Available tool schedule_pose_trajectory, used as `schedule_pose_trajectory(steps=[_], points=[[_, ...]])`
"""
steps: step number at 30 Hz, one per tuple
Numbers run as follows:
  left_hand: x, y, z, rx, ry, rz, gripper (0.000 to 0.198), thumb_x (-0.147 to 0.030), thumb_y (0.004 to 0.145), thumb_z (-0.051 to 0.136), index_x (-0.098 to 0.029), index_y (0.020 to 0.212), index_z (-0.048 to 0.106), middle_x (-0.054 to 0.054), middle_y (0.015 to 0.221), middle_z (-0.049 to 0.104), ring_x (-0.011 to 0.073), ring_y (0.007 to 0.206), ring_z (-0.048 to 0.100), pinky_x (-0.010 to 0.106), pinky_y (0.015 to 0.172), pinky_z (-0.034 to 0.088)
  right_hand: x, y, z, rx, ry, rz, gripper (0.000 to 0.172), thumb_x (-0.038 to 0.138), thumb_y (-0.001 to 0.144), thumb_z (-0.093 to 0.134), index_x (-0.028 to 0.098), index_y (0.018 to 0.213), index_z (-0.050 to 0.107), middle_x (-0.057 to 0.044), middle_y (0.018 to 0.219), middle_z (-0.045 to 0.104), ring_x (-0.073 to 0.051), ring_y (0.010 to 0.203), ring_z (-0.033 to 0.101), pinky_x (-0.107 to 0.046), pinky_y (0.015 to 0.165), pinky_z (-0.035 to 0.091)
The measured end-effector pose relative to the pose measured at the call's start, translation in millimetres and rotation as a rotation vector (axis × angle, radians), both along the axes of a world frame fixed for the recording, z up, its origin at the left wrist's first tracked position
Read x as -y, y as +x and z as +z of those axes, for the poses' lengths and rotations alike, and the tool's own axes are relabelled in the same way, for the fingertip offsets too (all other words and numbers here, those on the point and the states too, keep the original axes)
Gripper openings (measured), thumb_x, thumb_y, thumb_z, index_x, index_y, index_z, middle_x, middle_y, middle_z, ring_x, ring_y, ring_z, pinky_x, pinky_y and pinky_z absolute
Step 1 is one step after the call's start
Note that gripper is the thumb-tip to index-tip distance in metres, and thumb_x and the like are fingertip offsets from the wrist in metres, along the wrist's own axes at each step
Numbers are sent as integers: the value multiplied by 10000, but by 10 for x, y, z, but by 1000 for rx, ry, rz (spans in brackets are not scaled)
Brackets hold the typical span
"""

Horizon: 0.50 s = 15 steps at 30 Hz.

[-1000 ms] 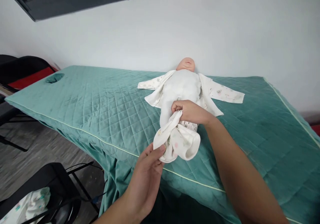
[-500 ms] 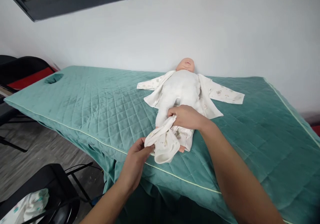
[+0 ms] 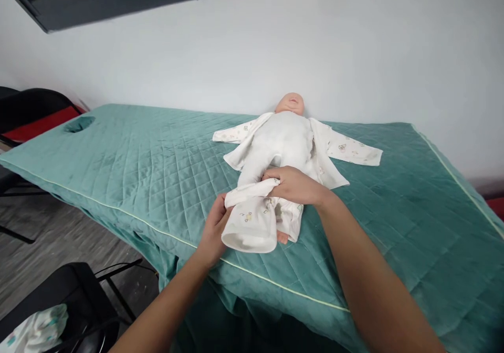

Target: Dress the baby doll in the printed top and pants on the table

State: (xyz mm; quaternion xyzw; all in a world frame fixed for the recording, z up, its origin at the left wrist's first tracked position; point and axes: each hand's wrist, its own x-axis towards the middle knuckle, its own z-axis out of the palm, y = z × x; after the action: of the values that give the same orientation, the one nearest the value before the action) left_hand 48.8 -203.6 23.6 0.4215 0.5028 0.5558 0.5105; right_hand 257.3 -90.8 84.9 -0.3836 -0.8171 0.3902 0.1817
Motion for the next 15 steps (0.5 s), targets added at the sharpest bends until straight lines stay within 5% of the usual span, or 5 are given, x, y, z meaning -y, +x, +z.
schedule_pose_trajectory(steps=[7,15], points=[[-528,-143,17,-298,178,81,282,-424,768,774,-253,971,679,36,973,695,247,949,615,355,884,468,46,57,37,-143,-136,24,355,445,808,773,231,1090,754,-33,1115,767,-253,1026,694,-329,834,502],[-1041,-100,109,-485,350,-9,252,-442,890,683,-213,997,680,60,1023,661,241,1019,575,346,976,443,-29,34,-40,-128,10,-136,270,267,829,691,232,1091,746,-41,1115,765,-249,1028,685,-344,849,499]])
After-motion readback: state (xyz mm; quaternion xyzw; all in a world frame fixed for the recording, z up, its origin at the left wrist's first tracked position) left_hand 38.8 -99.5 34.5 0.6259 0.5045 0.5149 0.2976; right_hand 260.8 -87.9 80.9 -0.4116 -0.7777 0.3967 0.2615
